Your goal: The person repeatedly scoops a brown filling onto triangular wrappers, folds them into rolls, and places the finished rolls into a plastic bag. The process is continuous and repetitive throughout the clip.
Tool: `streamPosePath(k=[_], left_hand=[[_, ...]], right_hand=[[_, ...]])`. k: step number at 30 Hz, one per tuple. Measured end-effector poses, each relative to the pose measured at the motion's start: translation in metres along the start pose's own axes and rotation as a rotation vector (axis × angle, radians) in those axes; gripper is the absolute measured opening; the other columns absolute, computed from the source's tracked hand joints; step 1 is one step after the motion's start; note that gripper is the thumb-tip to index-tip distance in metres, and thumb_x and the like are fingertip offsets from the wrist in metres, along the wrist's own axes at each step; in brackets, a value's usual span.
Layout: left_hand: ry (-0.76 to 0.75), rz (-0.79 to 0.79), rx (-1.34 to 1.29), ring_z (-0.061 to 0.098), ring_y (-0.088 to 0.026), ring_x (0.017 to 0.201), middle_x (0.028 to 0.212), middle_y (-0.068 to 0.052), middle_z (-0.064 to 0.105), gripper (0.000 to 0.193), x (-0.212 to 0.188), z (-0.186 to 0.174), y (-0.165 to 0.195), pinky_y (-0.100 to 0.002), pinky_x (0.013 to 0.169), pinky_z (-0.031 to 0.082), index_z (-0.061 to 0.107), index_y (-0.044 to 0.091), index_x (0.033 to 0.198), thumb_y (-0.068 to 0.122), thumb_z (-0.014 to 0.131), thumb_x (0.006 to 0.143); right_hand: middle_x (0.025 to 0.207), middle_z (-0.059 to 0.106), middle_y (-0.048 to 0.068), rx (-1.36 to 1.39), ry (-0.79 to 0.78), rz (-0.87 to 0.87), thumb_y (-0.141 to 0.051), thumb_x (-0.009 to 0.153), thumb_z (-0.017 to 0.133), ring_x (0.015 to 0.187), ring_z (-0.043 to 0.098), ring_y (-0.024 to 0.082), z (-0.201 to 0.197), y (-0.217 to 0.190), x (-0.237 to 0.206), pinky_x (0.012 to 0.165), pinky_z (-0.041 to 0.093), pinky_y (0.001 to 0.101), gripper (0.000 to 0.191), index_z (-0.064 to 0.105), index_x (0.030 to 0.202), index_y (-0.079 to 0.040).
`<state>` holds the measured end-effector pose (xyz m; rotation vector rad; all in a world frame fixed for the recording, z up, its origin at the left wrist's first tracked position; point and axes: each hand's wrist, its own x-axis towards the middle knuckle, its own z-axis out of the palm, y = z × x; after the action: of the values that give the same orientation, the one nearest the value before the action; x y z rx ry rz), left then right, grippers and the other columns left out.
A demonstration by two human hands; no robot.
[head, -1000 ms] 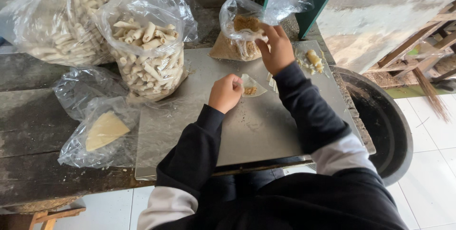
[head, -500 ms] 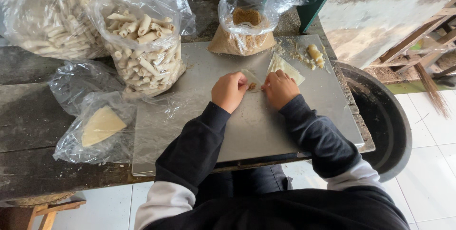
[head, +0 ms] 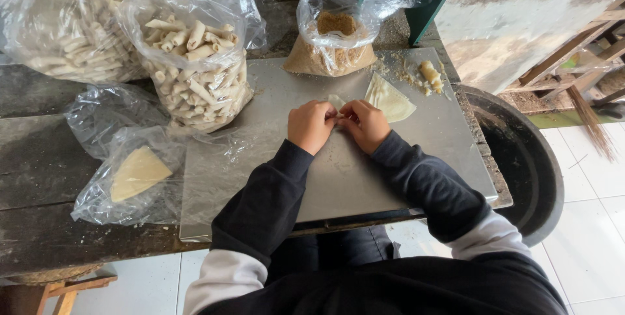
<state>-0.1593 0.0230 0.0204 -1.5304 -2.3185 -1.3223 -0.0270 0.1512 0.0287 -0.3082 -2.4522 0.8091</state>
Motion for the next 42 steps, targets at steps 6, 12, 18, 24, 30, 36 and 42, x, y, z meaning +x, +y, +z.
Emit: streamPosePath(k=[6, 12, 18, 24, 30, 36, 42], left_hand=[[-0.027, -0.025, 0.064, 0.072, -0.029, 0.081, 0.084, -0.005, 0.076, 0.01, 0.001, 0.0, 0.0, -0.047, 0.068, 0.05, 0.076, 0.013, 0.084, 0.022, 0.079, 0.082], [-0.117, 0.066, -0.129, 0.074, -0.024, 0.085, 0.087, -0.004, 0.075, 0.018, 0.004, -0.013, -0.012, -0.039, 0.07, 0.055, 0.073, 0.012, 0.089, 0.017, 0.079, 0.074], [-0.061, 0.185, 0.037, 0.07, -0.029, 0.083, 0.083, -0.006, 0.073, 0.011, 0.004, -0.006, -0.013, -0.045, 0.069, 0.05, 0.071, 0.014, 0.079, 0.018, 0.081, 0.079], [-0.035, 0.132, 0.017, 0.069, -0.032, 0.08, 0.08, -0.006, 0.073, 0.01, 0.005, -0.005, -0.012, -0.047, 0.068, 0.047, 0.068, 0.012, 0.084, 0.016, 0.077, 0.086], [0.011, 0.006, 0.108, 0.07, -0.031, 0.075, 0.074, -0.006, 0.073, 0.01, 0.012, 0.004, -0.011, -0.048, 0.068, 0.046, 0.073, 0.013, 0.078, 0.02, 0.079, 0.082], [-0.078, -0.105, -0.188, 0.074, -0.024, 0.078, 0.082, -0.004, 0.074, 0.017, 0.017, 0.006, -0.024, -0.04, 0.071, 0.055, 0.07, 0.011, 0.084, 0.025, 0.08, 0.079], [-0.035, 0.201, 0.135, 0.07, -0.027, 0.082, 0.08, -0.005, 0.074, 0.015, 0.008, 0.006, -0.028, -0.046, 0.077, 0.042, 0.073, 0.012, 0.077, 0.025, 0.081, 0.078]], right_hand=[[0.099, 0.069, 0.013, -0.07, 0.018, -0.136, -0.004, 0.085, 0.075, 0.085, 0.069, 0.03, 0.004, 0.008, -0.004, 0.076, 0.056, 0.0365, 0.02, 0.073, 0.105, -0.005], [0.1, 0.066, 0.013, -0.092, 0.005, -0.187, -0.001, 0.084, 0.074, 0.086, 0.068, 0.031, 0.009, 0.019, -0.005, 0.078, 0.056, 0.0376, 0.024, 0.076, 0.107, -0.007], [0.099, 0.064, 0.014, -0.039, -0.075, -0.18, -0.003, 0.082, 0.076, 0.082, 0.066, 0.031, 0.0, 0.016, -0.001, 0.075, 0.055, 0.0378, 0.023, 0.074, 0.105, -0.006], [0.096, 0.064, 0.014, -0.102, -0.031, -0.196, -0.008, 0.083, 0.079, 0.082, 0.066, 0.031, 0.003, 0.016, 0.009, 0.074, 0.055, 0.0386, 0.016, 0.075, 0.098, -0.007], [0.075, 0.071, 0.007, -0.138, -0.304, 0.043, -0.022, 0.079, 0.086, 0.067, 0.07, 0.024, -0.005, 0.028, 0.057, 0.064, 0.055, 0.0367, 0.015, 0.079, 0.086, -0.012], [0.072, 0.073, 0.01, 0.077, -0.428, 0.144, -0.021, 0.077, 0.086, 0.065, 0.07, 0.025, -0.009, 0.029, 0.068, 0.06, 0.055, 0.0367, 0.023, 0.071, 0.082, -0.005], [0.085, 0.069, 0.015, -0.103, -0.254, -0.137, -0.018, 0.079, 0.081, 0.077, 0.069, 0.033, -0.006, 0.028, 0.042, 0.068, 0.054, 0.0392, 0.022, 0.07, 0.09, -0.003]])
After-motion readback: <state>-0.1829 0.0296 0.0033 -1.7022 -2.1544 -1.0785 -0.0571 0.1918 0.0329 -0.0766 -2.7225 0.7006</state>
